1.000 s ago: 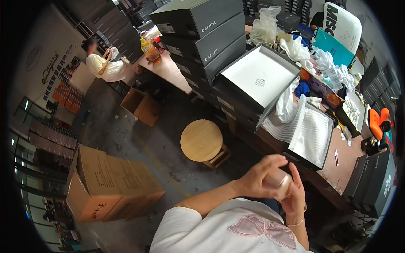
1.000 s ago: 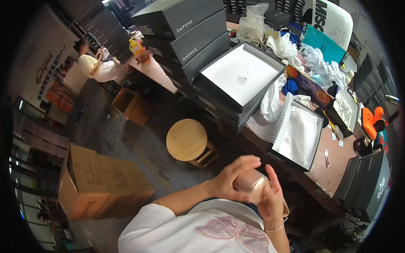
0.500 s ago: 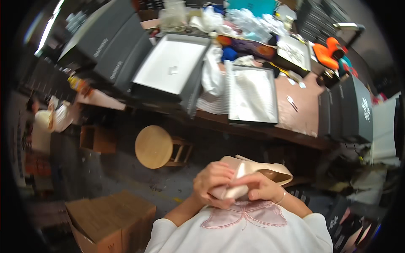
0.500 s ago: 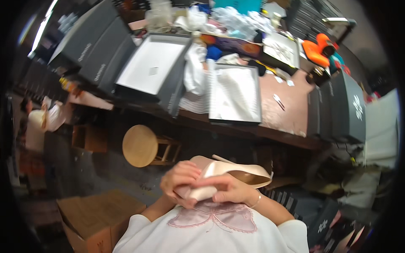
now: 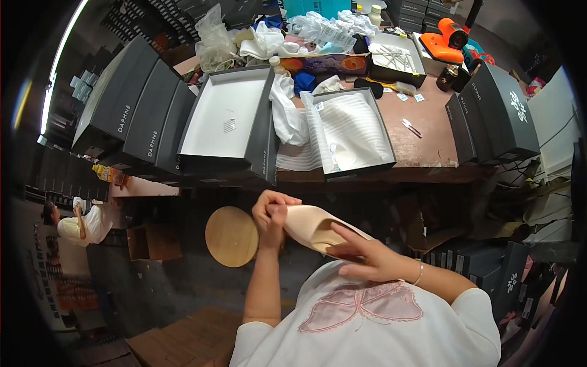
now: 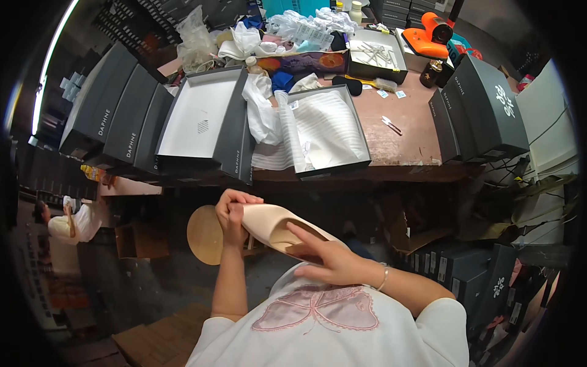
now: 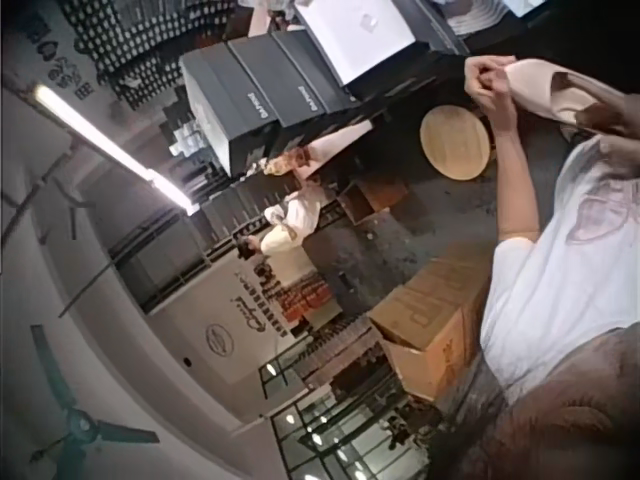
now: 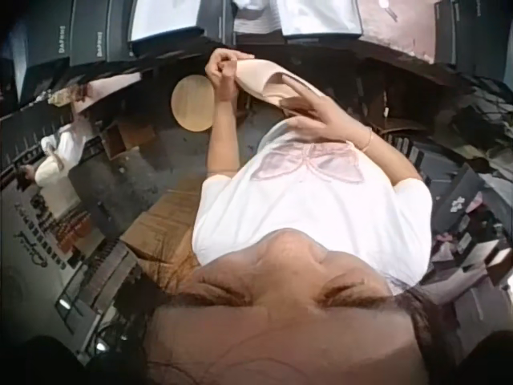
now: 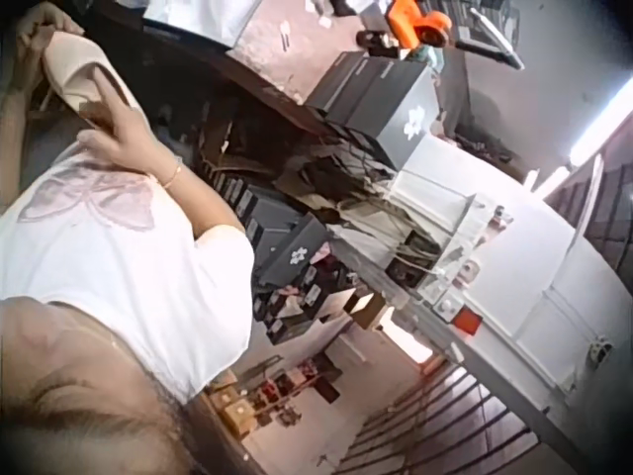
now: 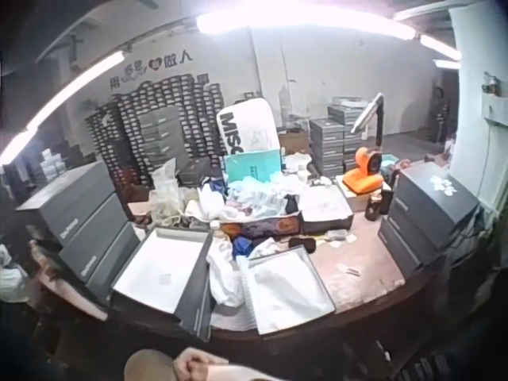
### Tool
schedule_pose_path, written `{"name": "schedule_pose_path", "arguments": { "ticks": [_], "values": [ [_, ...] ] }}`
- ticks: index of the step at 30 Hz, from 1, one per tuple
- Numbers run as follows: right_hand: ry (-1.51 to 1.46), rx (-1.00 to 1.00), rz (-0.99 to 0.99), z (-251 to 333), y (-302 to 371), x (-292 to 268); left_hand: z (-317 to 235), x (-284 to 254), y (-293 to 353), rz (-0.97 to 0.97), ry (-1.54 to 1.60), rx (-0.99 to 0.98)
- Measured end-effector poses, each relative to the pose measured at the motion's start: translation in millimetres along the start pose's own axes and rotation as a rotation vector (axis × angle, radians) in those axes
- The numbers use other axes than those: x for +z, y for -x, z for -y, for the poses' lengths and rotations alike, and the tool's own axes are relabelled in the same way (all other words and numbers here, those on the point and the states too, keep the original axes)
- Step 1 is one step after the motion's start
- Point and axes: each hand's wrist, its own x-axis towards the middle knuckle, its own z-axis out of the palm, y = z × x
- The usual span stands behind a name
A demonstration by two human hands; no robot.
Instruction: The recorder is cleaning and packing high-heeled shoes into boxes with protective paper.
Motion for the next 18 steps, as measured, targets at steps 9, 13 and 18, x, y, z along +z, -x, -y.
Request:
{"name": "schedule_pose_path", "arguments": {
  "ticks": [9, 13, 18],
  "values": [
    [0.695, -0.096, 0.204, -48, -69, 21, 49, -18, -26, 0.281, -0.006, -0.592],
    [0.668, 0.095, 0.146, -73, -93, 57, 51, -37, -4, 0.145, -0.097, -0.622],
    [0.584, 0.132, 0.161, -67, -107, 66, 51, -53, 0, 0.108, -0.106, -0.594]
  ]
}}
